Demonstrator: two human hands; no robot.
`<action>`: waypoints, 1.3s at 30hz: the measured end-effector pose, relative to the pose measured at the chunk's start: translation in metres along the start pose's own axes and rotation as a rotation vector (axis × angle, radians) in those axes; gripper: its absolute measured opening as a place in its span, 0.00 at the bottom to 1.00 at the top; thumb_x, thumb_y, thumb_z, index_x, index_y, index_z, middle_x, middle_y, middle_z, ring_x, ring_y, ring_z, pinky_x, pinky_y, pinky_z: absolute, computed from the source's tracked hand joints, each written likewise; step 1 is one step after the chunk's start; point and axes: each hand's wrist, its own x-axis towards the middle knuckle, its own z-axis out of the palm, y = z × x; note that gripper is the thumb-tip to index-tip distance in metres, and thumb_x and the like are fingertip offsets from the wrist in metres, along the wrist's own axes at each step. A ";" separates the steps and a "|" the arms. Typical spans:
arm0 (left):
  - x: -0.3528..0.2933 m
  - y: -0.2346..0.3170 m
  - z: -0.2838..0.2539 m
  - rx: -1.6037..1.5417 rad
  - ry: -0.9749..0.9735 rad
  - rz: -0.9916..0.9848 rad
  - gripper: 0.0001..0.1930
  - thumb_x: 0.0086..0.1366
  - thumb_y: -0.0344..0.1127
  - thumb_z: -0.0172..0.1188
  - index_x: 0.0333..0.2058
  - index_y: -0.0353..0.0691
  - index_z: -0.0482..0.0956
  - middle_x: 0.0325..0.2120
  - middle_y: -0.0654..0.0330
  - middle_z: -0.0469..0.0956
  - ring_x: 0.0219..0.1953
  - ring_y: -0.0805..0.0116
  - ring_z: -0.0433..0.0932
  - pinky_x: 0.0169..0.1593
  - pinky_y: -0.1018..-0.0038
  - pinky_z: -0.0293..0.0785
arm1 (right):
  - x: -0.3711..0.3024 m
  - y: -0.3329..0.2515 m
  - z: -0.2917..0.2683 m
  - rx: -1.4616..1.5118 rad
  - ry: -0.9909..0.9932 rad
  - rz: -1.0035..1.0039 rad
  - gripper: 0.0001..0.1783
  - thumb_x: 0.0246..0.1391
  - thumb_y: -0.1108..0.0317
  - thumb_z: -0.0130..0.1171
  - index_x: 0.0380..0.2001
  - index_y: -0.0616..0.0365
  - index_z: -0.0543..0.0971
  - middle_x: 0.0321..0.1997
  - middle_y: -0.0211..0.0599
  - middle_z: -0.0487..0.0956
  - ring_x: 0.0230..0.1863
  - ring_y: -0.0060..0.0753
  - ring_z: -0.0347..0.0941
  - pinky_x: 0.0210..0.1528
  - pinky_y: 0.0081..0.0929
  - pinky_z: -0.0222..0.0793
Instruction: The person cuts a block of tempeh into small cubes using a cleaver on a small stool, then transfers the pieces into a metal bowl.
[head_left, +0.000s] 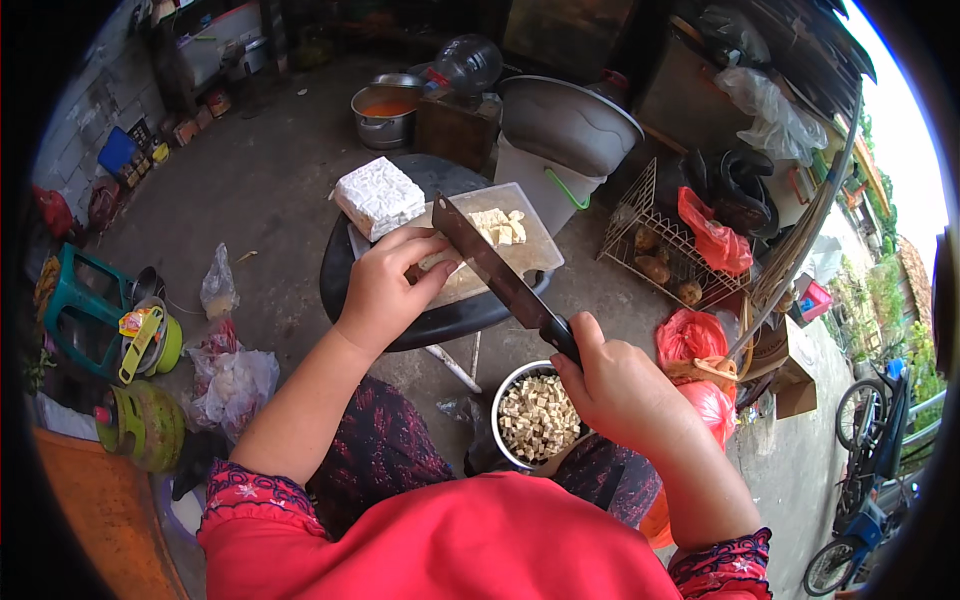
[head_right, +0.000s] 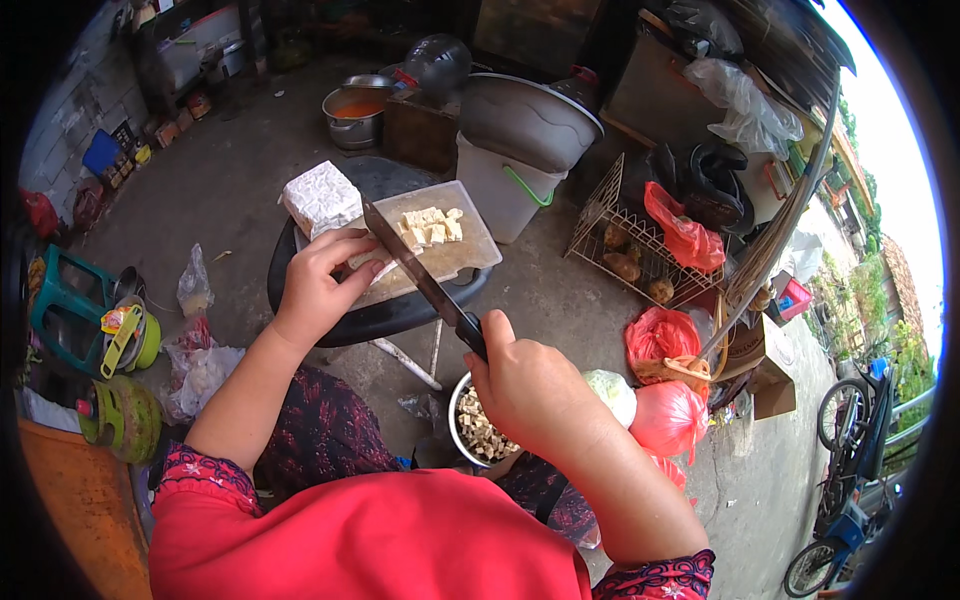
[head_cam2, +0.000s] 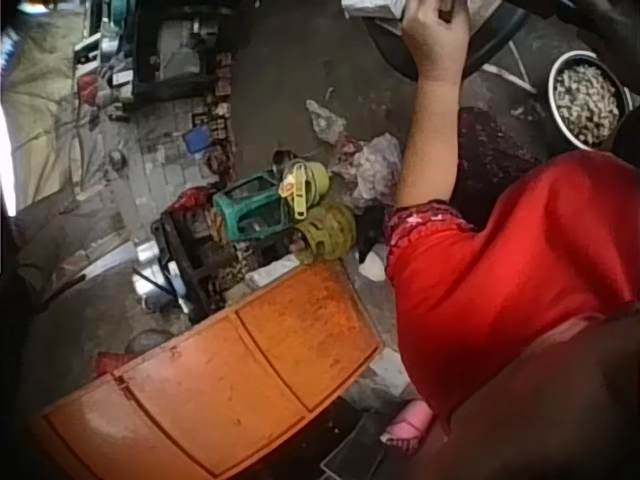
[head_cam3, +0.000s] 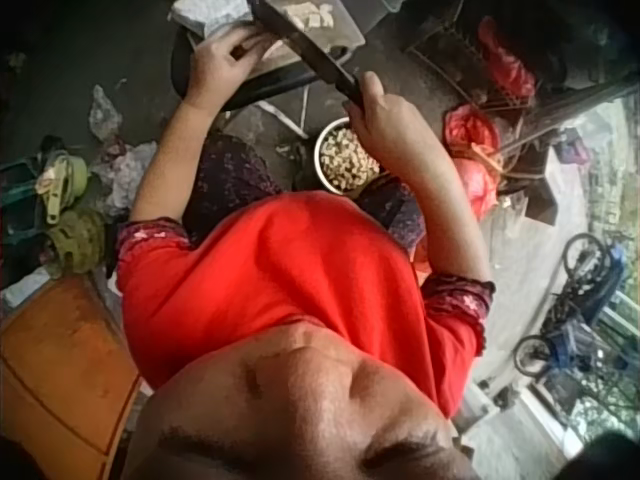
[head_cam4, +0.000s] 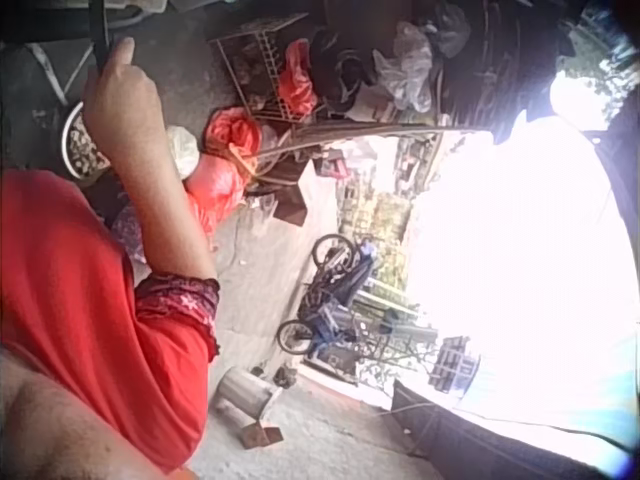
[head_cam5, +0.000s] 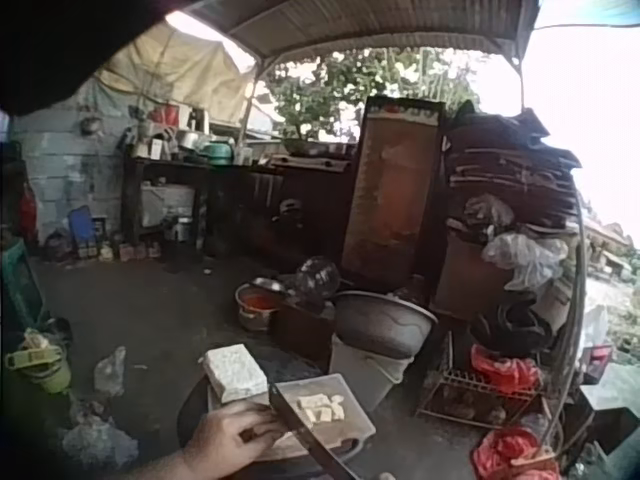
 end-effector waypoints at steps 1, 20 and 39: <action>0.000 0.000 0.001 -0.006 0.001 0.013 0.11 0.53 0.29 0.64 0.37 0.35 0.80 0.38 0.55 0.78 0.34 0.67 0.79 0.34 0.78 0.75 | 0.004 0.005 0.006 -0.018 -0.009 -0.025 0.16 0.58 0.62 0.48 0.38 0.65 0.61 0.18 0.56 0.73 0.24 0.62 0.72 0.27 0.51 0.65; -0.011 -0.005 -0.001 -0.035 0.096 -0.026 0.12 0.52 0.32 0.65 0.36 0.36 0.80 0.37 0.54 0.77 0.32 0.62 0.79 0.36 0.73 0.75 | -0.006 -0.005 -0.008 0.032 0.056 -0.091 0.15 0.57 0.62 0.49 0.35 0.64 0.61 0.19 0.57 0.74 0.25 0.63 0.72 0.28 0.53 0.66; -0.018 0.000 -0.008 0.005 0.130 0.005 0.11 0.52 0.29 0.66 0.34 0.33 0.79 0.38 0.54 0.76 0.34 0.66 0.78 0.37 0.75 0.76 | -0.015 -0.004 -0.017 0.069 0.036 -0.062 0.15 0.57 0.61 0.49 0.34 0.63 0.62 0.20 0.58 0.73 0.27 0.64 0.71 0.30 0.53 0.64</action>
